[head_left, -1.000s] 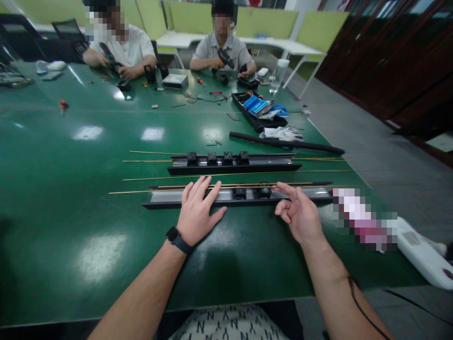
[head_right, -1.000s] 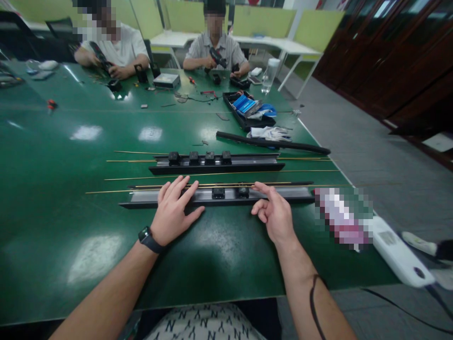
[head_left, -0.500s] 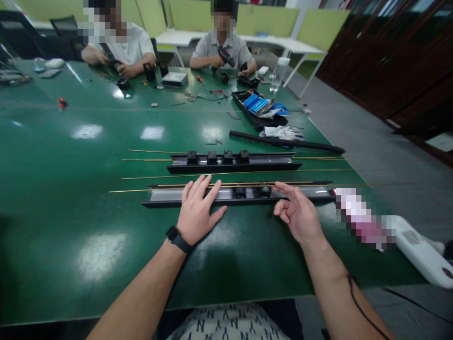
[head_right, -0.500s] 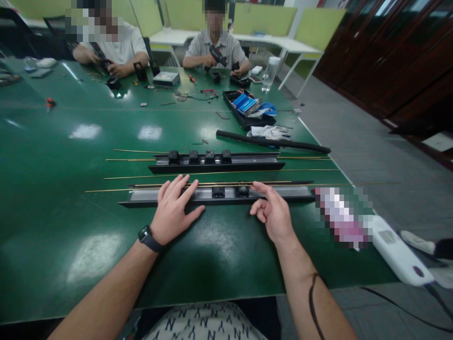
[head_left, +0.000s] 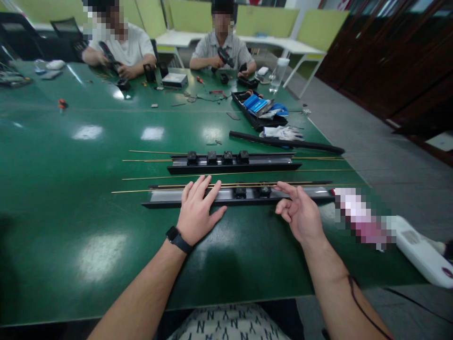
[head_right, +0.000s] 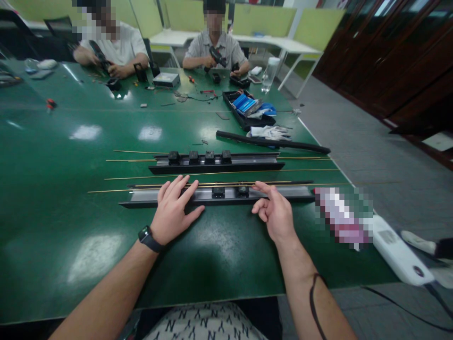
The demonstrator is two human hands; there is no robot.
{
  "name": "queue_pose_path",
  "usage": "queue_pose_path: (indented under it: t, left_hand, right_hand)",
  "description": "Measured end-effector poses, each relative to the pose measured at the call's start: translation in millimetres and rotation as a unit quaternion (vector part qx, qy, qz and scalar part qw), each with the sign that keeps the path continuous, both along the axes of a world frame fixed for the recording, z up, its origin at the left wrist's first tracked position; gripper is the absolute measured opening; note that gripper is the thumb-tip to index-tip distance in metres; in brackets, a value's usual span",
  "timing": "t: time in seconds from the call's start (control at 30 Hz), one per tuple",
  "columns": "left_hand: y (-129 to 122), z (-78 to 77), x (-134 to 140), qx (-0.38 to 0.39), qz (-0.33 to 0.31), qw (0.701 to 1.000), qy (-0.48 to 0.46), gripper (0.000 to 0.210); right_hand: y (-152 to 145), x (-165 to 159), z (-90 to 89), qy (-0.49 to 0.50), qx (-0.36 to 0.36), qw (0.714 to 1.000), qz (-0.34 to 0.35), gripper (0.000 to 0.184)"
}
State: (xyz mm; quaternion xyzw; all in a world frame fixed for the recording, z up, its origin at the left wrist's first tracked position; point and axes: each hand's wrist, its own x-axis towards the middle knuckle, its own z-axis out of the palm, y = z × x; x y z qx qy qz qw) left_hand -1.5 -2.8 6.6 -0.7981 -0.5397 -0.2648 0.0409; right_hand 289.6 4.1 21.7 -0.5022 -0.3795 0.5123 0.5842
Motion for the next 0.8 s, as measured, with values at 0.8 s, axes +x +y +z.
queue_pose_path:
  t: [0.8]
  left_hand:
    - [-0.2,-0.5,0.2,0.001,0.002,1.000,0.004,0.065]
  right_hand:
    - [-0.3,-0.8,-0.9,0.007,0.009,1.000,0.014,0.047]
